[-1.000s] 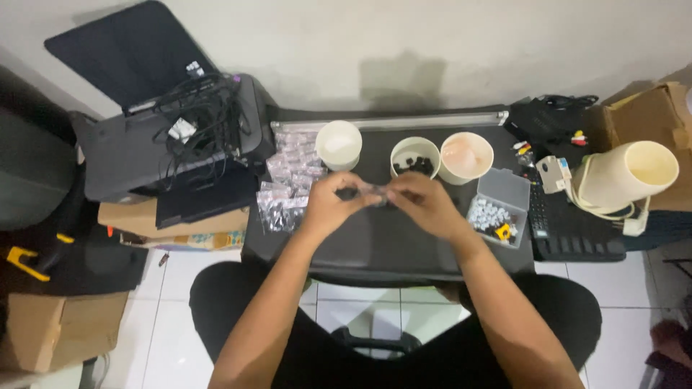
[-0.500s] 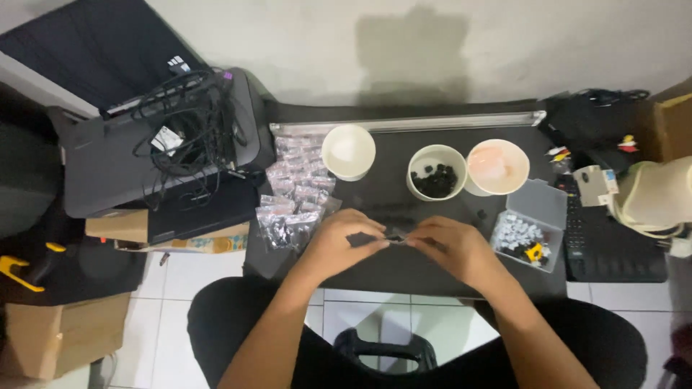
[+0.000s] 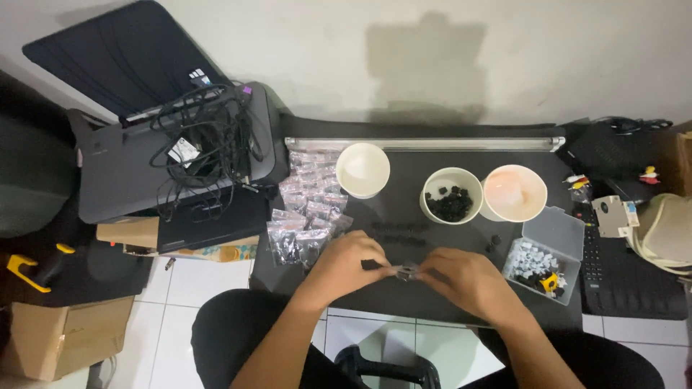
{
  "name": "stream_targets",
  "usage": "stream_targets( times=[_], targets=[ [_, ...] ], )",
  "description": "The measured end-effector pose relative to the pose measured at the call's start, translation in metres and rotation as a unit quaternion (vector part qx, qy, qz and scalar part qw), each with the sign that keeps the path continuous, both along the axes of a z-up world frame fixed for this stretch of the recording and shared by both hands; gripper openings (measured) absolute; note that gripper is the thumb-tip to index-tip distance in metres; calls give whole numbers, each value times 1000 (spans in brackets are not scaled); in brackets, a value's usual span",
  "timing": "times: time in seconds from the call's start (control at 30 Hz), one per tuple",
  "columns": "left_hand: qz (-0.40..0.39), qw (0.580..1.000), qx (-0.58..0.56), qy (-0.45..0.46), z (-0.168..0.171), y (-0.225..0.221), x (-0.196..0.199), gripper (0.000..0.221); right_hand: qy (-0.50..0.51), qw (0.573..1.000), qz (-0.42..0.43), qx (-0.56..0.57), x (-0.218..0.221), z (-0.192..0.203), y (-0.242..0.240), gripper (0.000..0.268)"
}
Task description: Organizing and bagging mechanical keyboard switches into small plastic bags.
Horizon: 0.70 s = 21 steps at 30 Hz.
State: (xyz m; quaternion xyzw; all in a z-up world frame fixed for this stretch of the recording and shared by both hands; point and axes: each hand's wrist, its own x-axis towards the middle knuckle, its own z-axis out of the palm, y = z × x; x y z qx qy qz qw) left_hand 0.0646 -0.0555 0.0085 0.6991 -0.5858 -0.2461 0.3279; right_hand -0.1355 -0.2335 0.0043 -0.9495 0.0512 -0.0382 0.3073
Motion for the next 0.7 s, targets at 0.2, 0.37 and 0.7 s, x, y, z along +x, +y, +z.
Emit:
stream_targets(
  times=[0.2, 0.37, 0.7],
  targets=[
    [-19, 999, 3, 46, 5, -3, -2, 12, -17, 998, 1, 60, 2, 7, 6, 8],
    [-5, 1000, -19, 19, 8, -2, -1, 12, 4, 999, -5, 40, 3, 8, 4, 10],
    [-11, 998, 38, 41, 33, -9, -10, 11, -6, 997, -69, 26, 6, 10, 17, 9]
  ],
)
